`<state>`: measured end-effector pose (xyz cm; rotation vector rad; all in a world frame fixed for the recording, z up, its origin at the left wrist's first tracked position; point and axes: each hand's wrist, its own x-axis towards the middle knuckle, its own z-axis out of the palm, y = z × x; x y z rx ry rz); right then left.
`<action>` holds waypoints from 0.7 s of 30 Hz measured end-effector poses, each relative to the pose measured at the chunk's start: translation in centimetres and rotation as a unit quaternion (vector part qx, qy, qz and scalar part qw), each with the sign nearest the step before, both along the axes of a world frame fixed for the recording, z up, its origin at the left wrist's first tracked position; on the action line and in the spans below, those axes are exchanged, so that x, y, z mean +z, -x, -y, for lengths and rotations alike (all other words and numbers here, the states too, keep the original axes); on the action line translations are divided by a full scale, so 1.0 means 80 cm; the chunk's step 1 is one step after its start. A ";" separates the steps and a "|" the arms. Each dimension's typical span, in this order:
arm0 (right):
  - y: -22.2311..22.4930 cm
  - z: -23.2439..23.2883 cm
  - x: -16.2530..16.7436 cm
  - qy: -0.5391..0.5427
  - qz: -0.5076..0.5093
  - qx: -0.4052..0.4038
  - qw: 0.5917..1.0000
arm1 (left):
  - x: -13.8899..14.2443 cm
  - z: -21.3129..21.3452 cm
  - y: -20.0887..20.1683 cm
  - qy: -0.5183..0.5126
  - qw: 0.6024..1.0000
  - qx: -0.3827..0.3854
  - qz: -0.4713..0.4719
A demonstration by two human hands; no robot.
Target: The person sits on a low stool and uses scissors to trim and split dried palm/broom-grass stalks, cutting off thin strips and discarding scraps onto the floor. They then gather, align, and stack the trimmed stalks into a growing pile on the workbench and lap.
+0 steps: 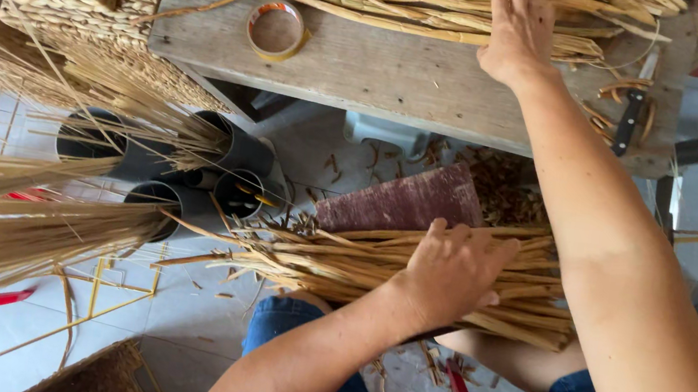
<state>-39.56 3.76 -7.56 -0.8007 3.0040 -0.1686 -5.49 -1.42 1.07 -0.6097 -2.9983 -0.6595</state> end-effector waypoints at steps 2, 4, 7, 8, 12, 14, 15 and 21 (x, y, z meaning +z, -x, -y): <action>0.016 0.012 -0.001 -0.004 -0.020 0.000 1.000 | 0.006 0.003 -0.002 -0.005 1.000 0.007 -0.030; 0.025 0.020 -0.009 -0.043 -0.023 -0.004 0.999 | 0.010 0.007 -0.005 -0.002 1.000 -0.007 -0.014; 0.022 0.022 -0.028 -0.088 -0.005 0.002 0.996 | 0.013 0.011 -0.009 -0.022 1.000 -0.019 0.006; 0.020 0.022 -0.035 -0.100 0.005 0.009 0.995 | 0.014 0.011 -0.010 -0.032 0.999 -0.019 0.013; 0.014 0.013 -0.053 -0.099 -0.085 0.083 0.988 | 0.017 0.011 -0.012 -0.022 0.999 -0.035 0.012; 0.015 0.009 -0.053 -0.095 -0.075 0.086 0.989 | 0.018 0.009 -0.013 -0.019 0.999 -0.036 0.016; 0.017 0.009 -0.051 -0.092 -0.081 0.091 0.988 | 0.018 0.008 -0.012 -0.018 0.999 -0.037 0.013; 0.010 0.015 -0.044 -0.049 -0.068 0.096 0.992 | 0.015 0.009 -0.006 -0.021 0.999 -0.030 0.016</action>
